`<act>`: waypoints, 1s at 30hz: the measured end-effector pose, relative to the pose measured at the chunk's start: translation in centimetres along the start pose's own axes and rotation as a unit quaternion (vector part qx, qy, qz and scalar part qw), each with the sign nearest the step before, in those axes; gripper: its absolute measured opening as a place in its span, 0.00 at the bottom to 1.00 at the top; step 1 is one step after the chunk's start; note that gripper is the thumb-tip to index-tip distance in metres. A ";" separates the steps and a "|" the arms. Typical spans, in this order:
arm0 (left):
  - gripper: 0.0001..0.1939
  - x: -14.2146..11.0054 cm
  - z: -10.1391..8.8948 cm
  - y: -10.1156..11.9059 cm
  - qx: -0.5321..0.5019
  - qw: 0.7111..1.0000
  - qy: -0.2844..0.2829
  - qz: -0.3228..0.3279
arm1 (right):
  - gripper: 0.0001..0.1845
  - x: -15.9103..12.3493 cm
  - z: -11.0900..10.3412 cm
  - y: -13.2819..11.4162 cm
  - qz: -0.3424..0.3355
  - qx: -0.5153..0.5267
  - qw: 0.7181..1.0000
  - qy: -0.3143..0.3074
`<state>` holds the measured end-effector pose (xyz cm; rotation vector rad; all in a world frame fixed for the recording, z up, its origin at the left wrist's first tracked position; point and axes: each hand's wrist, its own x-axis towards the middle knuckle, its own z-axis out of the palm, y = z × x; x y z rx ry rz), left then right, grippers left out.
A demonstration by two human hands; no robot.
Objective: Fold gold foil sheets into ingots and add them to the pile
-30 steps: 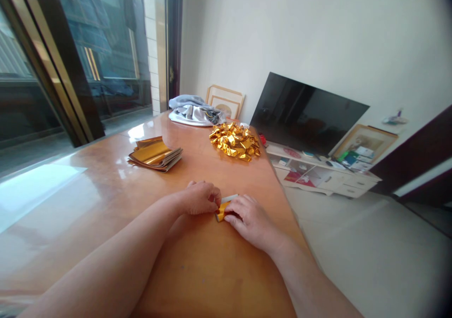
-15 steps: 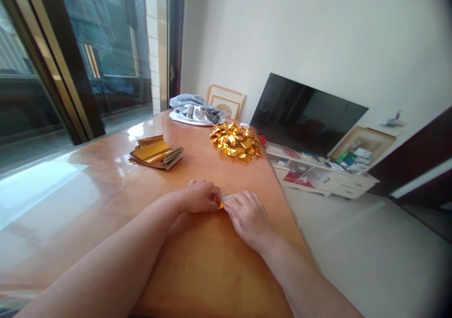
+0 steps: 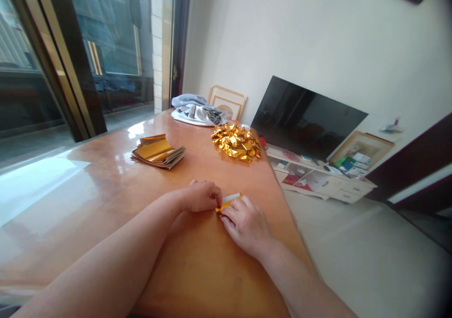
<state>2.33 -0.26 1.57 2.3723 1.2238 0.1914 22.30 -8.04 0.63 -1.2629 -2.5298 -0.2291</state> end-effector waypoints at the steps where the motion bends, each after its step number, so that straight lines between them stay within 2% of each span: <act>1: 0.12 0.1 0.0 -0.2 -0.009 1.000 -0.004 -0.001 | 0.06 0.0 0.0 0.0 0.001 0.008 1.000 -0.002; 10: 0.13 0.1 0.0 -0.7 -0.014 1.000 0.002 0.010 | 0.04 0.2 0.7 1.1 0.094 0.133 0.987 0.009; 20: 0.10 0.1 0.2 -0.6 -0.019 1.000 0.000 -0.008 | 0.06 0.3 1.2 1.4 0.078 0.182 0.980 0.003; 30: 0.08 0.1 0.2 -0.5 -0.002 1.000 0.005 -0.002 | 0.07 0.9 2.2 1.6 0.164 0.229 0.959 0.011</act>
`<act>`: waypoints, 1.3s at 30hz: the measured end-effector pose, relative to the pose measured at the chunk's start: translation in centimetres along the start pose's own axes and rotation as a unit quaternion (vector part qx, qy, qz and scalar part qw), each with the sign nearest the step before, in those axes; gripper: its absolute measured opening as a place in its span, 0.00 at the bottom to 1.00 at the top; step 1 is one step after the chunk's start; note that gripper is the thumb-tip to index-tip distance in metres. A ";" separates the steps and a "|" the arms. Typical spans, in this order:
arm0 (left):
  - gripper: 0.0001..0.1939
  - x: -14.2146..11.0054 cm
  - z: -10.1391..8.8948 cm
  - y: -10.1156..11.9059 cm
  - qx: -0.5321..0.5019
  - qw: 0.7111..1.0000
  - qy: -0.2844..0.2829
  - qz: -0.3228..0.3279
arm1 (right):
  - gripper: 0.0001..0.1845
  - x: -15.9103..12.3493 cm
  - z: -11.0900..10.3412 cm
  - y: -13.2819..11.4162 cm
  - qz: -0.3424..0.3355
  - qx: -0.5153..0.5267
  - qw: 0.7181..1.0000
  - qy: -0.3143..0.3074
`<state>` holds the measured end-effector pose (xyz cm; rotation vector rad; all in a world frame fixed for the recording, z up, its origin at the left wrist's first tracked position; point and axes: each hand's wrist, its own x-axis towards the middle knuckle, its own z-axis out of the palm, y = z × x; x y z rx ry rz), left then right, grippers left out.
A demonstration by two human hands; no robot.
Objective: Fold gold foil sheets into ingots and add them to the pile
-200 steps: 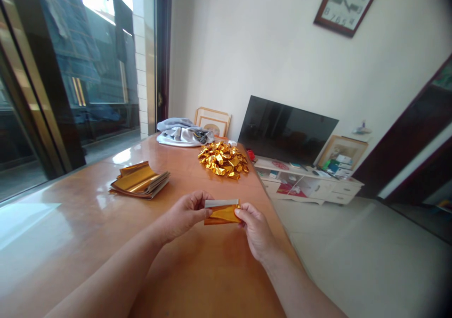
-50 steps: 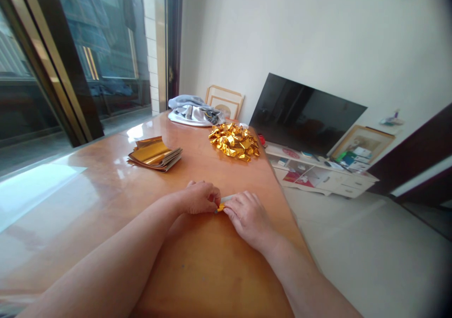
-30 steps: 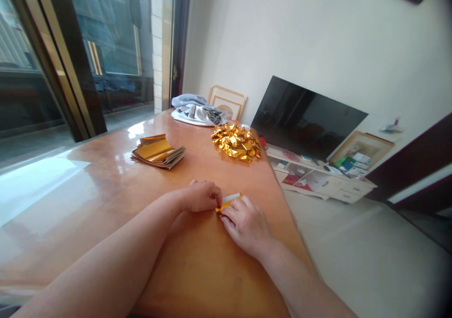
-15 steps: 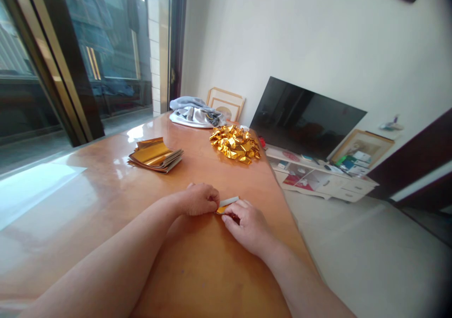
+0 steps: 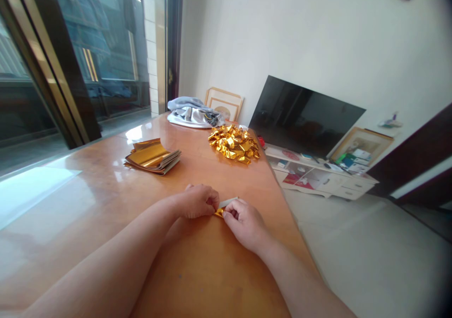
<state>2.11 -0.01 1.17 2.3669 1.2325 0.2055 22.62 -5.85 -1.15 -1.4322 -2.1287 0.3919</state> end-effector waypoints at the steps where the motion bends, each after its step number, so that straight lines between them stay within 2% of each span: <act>1: 0.08 0.0 0.0 0.0 -0.002 1.000 -0.002 -0.001 | 0.07 0.0 0.1 0.0 0.012 0.001 1.000 0.000; 6: 0.09 -0.1 -0.2 0.3 -0.009 1.000 -0.011 -0.003 | 0.07 0.3 0.2 0.0 0.042 -0.003 0.999 0.000; 20: 0.12 -0.2 -0.9 1.2 0.030 0.999 -0.021 -0.020 | 0.06 0.6 0.4 0.0 0.065 -0.030 0.997 0.001; 27: 0.10 -0.1 -0.4 1.2 0.047 0.998 -0.003 -0.030 | 0.06 0.6 0.3 -0.2 0.064 -0.032 0.997 0.005; 31: 0.10 0.0 0.1 1.3 0.066 0.997 0.027 -0.040 | 0.07 0.7 0.3 -0.2 0.066 -0.031 0.997 0.006; 39: 0.14 0.0 0.7 1.2 0.117 0.992 0.041 -0.017 | 0.05 0.5 0.3 -0.4 0.063 -0.035 0.997 0.013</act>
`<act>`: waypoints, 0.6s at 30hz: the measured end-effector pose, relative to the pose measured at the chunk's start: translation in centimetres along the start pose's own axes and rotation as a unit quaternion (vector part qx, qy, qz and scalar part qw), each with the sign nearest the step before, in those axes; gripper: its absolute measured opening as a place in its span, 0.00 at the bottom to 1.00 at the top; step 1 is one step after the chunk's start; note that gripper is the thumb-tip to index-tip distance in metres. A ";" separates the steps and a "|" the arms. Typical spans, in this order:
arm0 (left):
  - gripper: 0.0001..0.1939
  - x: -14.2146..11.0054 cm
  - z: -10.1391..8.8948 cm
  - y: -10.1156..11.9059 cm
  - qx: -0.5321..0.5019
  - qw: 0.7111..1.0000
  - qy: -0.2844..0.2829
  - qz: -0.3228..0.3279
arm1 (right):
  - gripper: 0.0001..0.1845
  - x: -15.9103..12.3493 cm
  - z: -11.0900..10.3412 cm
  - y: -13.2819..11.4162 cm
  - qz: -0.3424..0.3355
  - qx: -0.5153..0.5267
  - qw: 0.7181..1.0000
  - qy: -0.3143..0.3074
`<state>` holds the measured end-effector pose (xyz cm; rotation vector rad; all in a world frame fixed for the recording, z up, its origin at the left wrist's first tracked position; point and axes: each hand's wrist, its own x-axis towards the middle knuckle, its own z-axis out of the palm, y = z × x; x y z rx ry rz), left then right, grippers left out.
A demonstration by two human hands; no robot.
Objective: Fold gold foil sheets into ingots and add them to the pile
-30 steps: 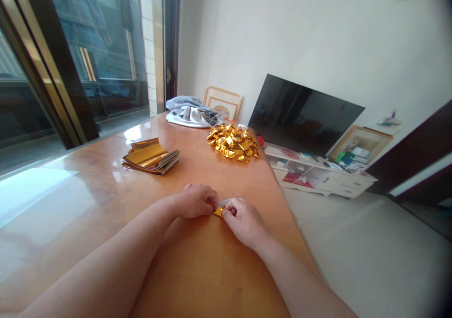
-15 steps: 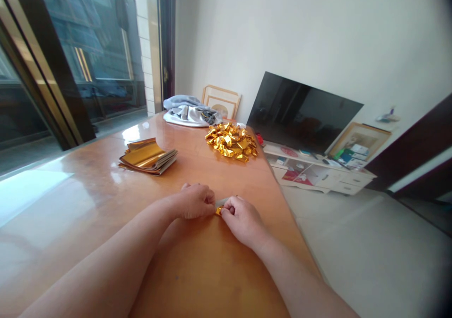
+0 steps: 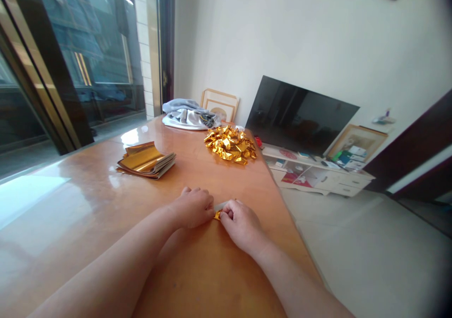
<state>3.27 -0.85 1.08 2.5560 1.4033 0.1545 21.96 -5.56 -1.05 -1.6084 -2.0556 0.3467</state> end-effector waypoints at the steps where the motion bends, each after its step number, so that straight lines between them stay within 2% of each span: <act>1: 0.15 0.0 0.0 0.0 0.005 1.000 0.000 0.003 | 0.05 0.0 0.0 0.0 0.002 -0.001 1.000 0.000; 9: 0.16 -0.3 -0.3 0.2 0.028 1.000 -0.010 0.010 | 0.05 0.1 0.0 0.0 0.012 -0.014 1.000 -0.009; 18: 0.20 -0.1 -1.2 0.0 0.028 0.997 -0.071 0.034 | 0.05 0.0 -0.4 -0.2 0.020 -0.027 0.999 -0.027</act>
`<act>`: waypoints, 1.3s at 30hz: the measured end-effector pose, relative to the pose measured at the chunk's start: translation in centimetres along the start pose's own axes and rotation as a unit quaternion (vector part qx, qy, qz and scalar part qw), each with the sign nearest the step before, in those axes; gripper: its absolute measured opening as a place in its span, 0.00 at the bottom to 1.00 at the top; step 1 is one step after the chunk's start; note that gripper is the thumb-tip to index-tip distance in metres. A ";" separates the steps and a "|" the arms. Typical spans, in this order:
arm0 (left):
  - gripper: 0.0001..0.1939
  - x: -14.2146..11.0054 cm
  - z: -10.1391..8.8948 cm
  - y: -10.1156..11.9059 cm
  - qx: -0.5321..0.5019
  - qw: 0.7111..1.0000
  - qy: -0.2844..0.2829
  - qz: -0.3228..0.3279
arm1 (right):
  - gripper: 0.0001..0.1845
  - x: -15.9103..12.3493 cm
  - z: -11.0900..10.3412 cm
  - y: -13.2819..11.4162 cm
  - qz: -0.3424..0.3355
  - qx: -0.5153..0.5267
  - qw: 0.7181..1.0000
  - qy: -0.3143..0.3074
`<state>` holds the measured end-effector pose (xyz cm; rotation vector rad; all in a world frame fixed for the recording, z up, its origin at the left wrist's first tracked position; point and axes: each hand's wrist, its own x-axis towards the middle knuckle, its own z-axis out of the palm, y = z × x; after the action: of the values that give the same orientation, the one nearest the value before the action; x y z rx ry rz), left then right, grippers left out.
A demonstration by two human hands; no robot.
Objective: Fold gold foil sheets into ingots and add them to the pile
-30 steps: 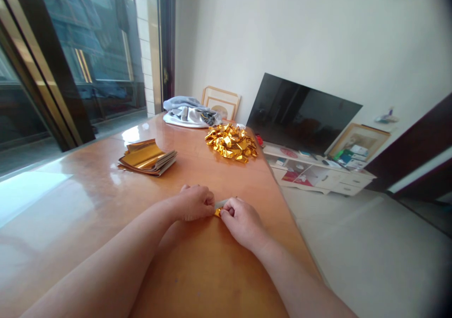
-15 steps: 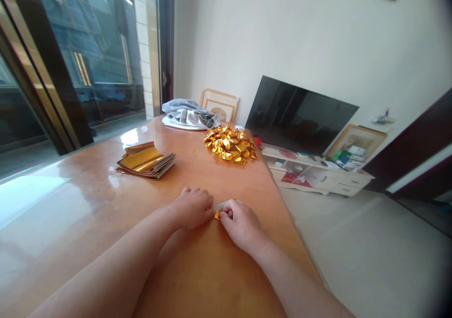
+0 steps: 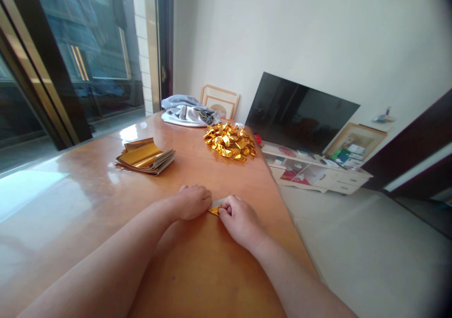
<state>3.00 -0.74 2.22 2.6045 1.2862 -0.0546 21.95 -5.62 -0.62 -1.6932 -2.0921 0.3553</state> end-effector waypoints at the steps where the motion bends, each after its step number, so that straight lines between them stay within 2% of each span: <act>1: 0.20 0.0 0.1 0.0 -0.007 1.000 0.003 -0.005 | 0.05 0.0 0.0 0.0 0.000 0.000 1.000 0.001; 8: 0.13 0.1 0.7 -0.2 -0.051 0.997 0.039 -0.044 | 0.05 0.0 0.2 0.1 -0.003 0.000 1.000 0.006; 24: 0.14 -0.1 1.0 0.5 -0.021 0.996 0.064 -0.051 | 0.05 0.1 0.3 0.1 -0.003 -0.007 1.000 0.009; 30: 0.12 0.1 1.4 0.3 -0.019 0.995 0.084 -0.042 | 0.02 -0.1 0.2 0.0 0.010 0.014 1.000 0.009; 34: 0.09 -0.1 1.2 0.6 -0.043 0.995 0.089 -0.018 | 0.02 -0.1 0.1 0.3 -0.027 0.011 1.000 -0.003; 39: 0.11 -0.4 0.6 1.0 -0.080 0.994 0.072 0.011 | 0.05 -0.1 0.0 0.3 -0.045 -0.014 0.999 -0.008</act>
<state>3.63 -1.75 1.89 2.5239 1.2512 0.2332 22.20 -5.68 -0.77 -1.6099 -2.1856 0.3152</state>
